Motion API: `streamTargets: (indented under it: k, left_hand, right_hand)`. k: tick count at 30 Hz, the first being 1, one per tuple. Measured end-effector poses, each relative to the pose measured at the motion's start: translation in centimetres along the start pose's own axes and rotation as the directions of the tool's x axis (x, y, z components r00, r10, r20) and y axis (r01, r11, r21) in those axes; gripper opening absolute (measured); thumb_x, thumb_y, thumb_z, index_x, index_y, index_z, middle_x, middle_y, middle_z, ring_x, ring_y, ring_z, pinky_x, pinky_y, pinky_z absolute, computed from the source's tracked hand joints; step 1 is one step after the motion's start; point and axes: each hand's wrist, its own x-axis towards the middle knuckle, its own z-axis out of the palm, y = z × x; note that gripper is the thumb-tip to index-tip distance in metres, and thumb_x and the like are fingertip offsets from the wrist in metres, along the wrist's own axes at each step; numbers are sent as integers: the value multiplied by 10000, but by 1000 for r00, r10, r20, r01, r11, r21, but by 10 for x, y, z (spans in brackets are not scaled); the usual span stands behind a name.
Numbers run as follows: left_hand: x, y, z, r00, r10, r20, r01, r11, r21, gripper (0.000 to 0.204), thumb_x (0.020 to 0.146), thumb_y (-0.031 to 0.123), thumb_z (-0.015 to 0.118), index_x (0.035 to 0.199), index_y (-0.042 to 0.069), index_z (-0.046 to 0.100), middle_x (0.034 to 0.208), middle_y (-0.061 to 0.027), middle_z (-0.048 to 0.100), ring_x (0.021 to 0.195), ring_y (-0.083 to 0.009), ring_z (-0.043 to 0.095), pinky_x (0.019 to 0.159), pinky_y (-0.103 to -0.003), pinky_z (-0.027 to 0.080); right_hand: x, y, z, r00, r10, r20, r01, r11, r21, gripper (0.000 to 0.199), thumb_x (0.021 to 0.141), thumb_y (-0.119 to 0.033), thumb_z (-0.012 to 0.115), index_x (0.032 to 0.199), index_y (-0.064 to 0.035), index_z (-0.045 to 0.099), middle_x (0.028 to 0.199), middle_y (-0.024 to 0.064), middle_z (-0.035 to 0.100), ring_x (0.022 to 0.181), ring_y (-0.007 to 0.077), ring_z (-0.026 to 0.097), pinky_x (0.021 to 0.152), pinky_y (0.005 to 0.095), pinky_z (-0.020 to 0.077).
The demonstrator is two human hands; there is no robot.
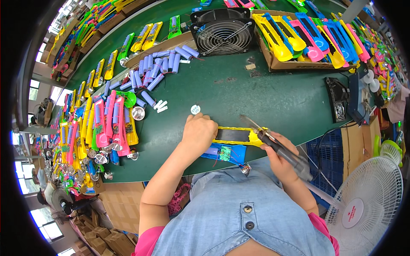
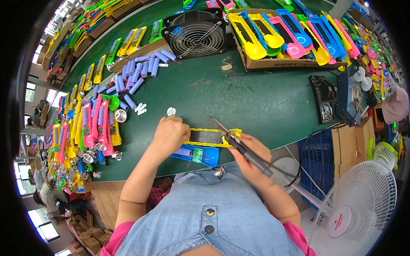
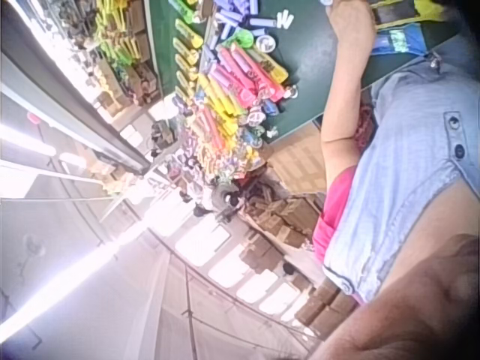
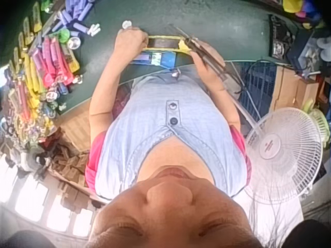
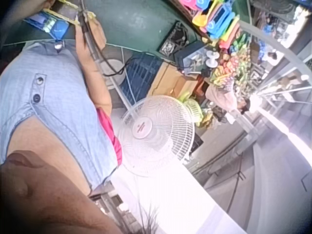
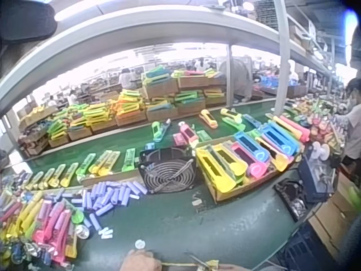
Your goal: The person solders internal components into flashlight casings by connecting circuit boards, wires, batteries, and lenses into the casings using a soldering iron.
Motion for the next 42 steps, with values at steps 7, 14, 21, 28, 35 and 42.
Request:
streamTargets:
  k: [7,14,21,28,35,42]
  left_hand:
    - [1,2,1,1000,9,-27,-7,998,66,34,610,124,653,620,105,626,660,-45,563,778,-231,547,679,-361,387]
    - [0,4,-2,999,3,-32,0,997,83,34,598,131,659,621,114,640,663,-42,561,775,-227,543,674,-359,379]
    - [-5,11,-31,964,98,-246,-161,955,-250,118,637,123,640,748,113,681,708,-22,543,761,-217,510,691,-342,380]
    - [-31,49,-17,896,441,-53,-439,897,48,208,686,106,541,857,35,634,908,-71,530,877,-231,496,773,-341,400]
    - [-30,37,16,868,299,-397,-442,828,-344,120,687,54,588,799,32,624,786,-68,543,744,-232,539,668,-329,437]
    - [-17,51,23,933,-11,-360,-49,986,-157,93,700,37,600,786,32,637,752,-105,577,718,-265,573,611,-353,455]
  right_hand:
    - [-9,14,-9,990,-127,60,140,926,-351,438,685,-83,714,1079,-41,528,918,121,628,942,281,592,998,513,309]
    - [-6,15,-10,988,29,151,9,970,-242,534,676,-104,727,1147,-56,480,1096,115,590,1129,286,500,1041,509,236]
    - [-7,23,-11,991,54,122,-26,976,-217,536,662,-53,724,1143,-63,487,1087,96,602,1060,272,551,1043,510,234]
    - [-4,19,-10,987,78,144,-53,983,-175,534,665,-41,720,1143,-60,483,1083,89,606,1035,261,563,1045,507,235]
    - [1,27,-2,989,24,147,-5,992,-127,546,664,-34,722,1151,-58,476,1084,96,599,1023,275,564,1033,499,270]
    - [20,32,6,956,-175,234,193,980,-54,445,650,-52,739,1058,-52,564,982,112,624,915,251,611,977,471,364]
